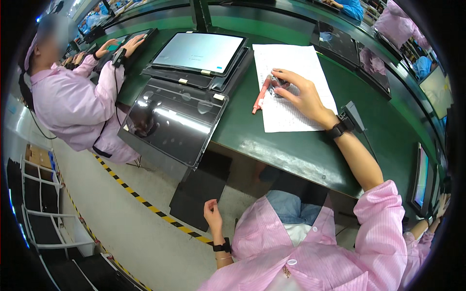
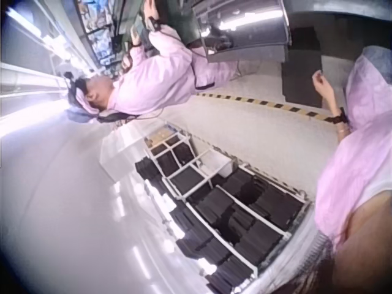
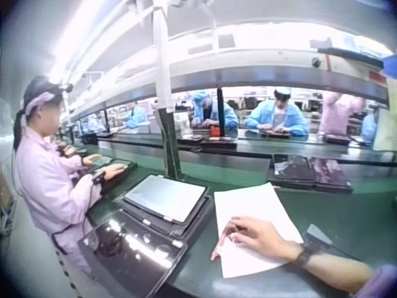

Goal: Inspecting electronic tablets and applying/removing protective films at an assembly line.

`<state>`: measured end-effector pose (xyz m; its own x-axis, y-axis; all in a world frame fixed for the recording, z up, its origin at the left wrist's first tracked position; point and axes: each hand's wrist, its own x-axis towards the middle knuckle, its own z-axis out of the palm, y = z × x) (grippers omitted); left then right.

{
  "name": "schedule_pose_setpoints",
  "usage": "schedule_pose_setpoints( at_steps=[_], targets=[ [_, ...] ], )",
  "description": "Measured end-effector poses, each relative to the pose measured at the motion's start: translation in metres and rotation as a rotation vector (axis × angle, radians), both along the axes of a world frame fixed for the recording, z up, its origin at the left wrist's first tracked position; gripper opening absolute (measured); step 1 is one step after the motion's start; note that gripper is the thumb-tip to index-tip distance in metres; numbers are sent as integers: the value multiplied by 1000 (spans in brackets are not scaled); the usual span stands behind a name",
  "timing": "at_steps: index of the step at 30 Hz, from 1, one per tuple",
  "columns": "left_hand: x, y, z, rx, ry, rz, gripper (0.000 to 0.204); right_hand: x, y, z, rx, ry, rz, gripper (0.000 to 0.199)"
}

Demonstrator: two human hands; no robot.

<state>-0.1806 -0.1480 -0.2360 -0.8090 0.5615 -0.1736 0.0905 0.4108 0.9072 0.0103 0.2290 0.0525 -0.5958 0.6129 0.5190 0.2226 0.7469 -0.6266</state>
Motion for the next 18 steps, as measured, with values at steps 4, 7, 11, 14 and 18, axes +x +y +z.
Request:
schedule_pose_setpoints(
  at_steps=[4,7,11,14,18],
  targets=[
    [-5,2,-4,26,-16,16,15,2,2,-6,-19,9,-40,48],
    [-6,7,-3,14,-46,-2,16,3,2,-3,52,-60,-89,48],
    [-1,18,1,-42,-4,-59,18,4,-1,-3,64,-41,-89,50],
    [6,22,-4,-11,-70,-122,19,3,-2,-6,126,-90,-96,48],
    [5,14,-35,-4,-52,-176,20,3,-3,-5,158,-51,-92,48]
  ],
)
